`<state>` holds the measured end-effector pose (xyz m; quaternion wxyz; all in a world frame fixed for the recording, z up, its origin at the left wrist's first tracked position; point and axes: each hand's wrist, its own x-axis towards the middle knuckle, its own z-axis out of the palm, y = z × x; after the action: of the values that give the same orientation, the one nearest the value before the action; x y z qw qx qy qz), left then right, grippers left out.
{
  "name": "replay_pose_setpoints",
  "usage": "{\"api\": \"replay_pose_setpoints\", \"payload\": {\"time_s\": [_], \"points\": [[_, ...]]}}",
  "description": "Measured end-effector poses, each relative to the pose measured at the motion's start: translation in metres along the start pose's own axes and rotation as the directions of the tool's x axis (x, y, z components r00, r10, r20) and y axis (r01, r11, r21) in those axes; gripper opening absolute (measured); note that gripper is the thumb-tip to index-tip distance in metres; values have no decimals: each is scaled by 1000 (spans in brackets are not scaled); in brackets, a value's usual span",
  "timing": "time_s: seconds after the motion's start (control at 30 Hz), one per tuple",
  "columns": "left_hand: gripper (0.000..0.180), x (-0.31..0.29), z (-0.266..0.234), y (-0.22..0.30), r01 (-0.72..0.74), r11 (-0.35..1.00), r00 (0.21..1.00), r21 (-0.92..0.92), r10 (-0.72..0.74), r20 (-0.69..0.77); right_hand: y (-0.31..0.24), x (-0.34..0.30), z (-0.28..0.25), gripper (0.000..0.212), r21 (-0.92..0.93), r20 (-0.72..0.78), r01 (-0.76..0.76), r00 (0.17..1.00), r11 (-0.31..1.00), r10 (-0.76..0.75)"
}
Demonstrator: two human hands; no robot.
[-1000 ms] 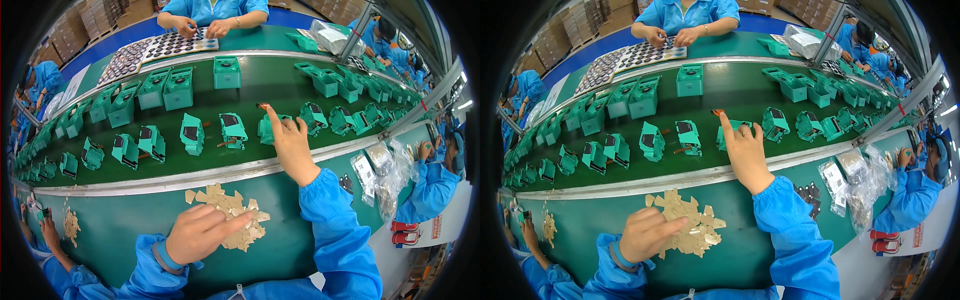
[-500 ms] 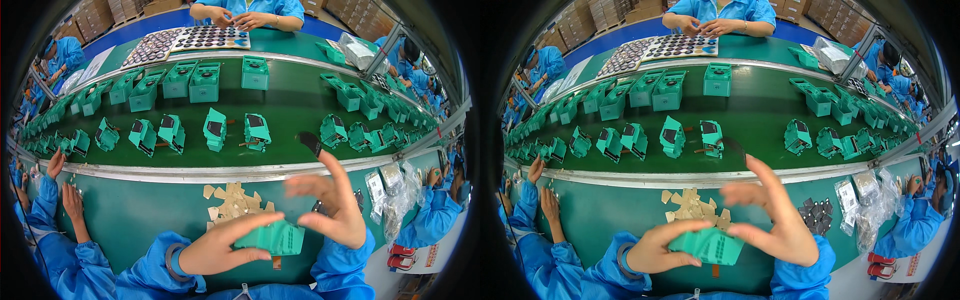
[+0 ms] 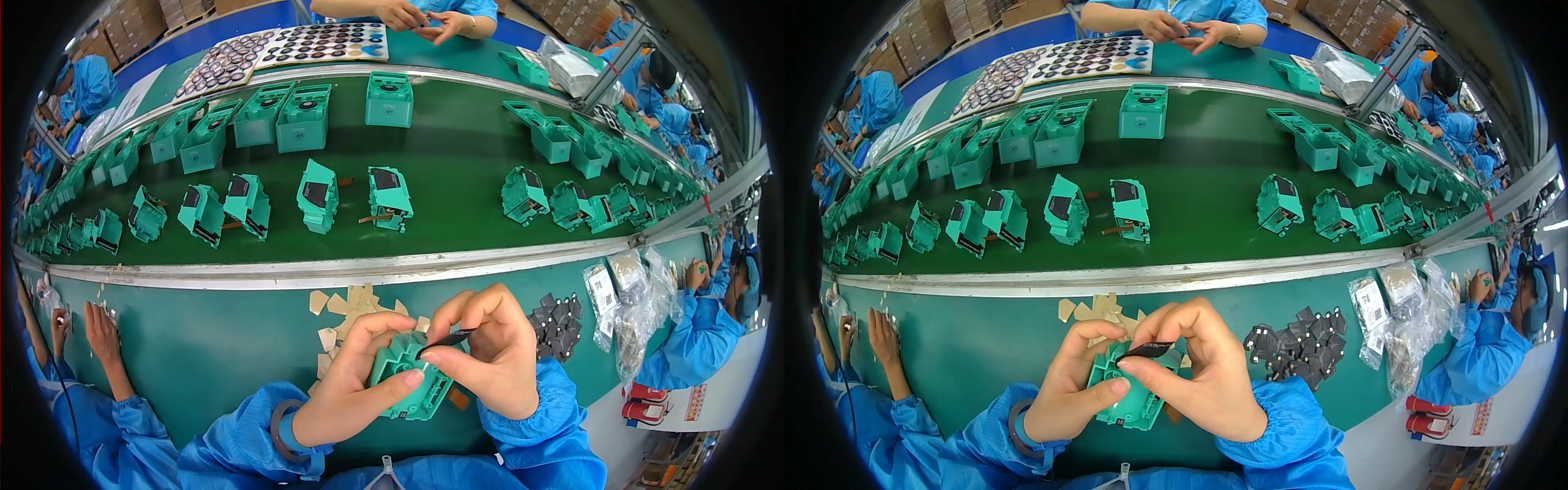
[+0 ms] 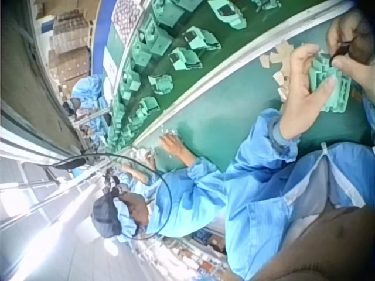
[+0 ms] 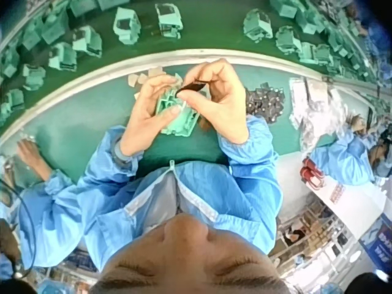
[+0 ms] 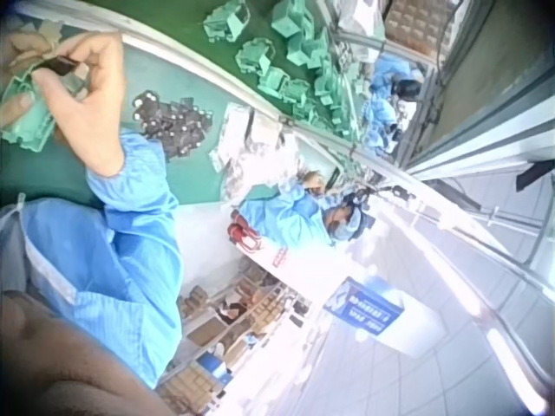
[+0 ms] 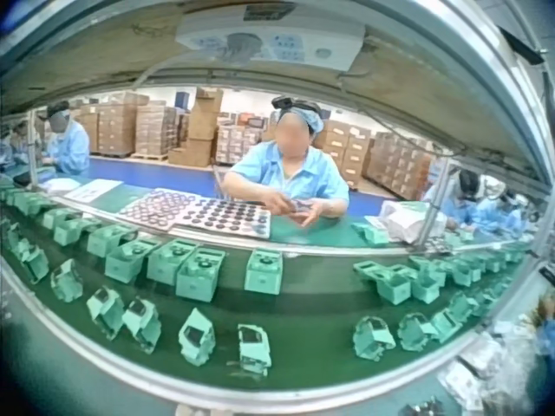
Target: The person assembles electronic components by hand, fitting circuit boards into green plastic housings on a production line.
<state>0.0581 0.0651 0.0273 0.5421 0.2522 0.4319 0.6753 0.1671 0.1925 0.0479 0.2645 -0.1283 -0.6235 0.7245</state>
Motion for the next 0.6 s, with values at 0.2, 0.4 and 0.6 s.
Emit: {"api": "replay_pose_setpoints", "payload": {"time_s": [0.2, 0.4, 0.6], "points": [[31, -4, 4, -4, -51, 998, 998, -28, 51, 26, 4, -4, 2, 34, 2, -23, 23, 999, 1000, -22], [30, -2, 10, -11, -66, 996, 998, -64, 65, -17, 6, -5, -3, 33, -15, -14, 70, 997, 997, -71], [30, 2, 13, -12, -60, 996, 998, -65, 58, -24, 7, -3, -7, 33, -61, -14, 99, 995, 993, -100]]}}
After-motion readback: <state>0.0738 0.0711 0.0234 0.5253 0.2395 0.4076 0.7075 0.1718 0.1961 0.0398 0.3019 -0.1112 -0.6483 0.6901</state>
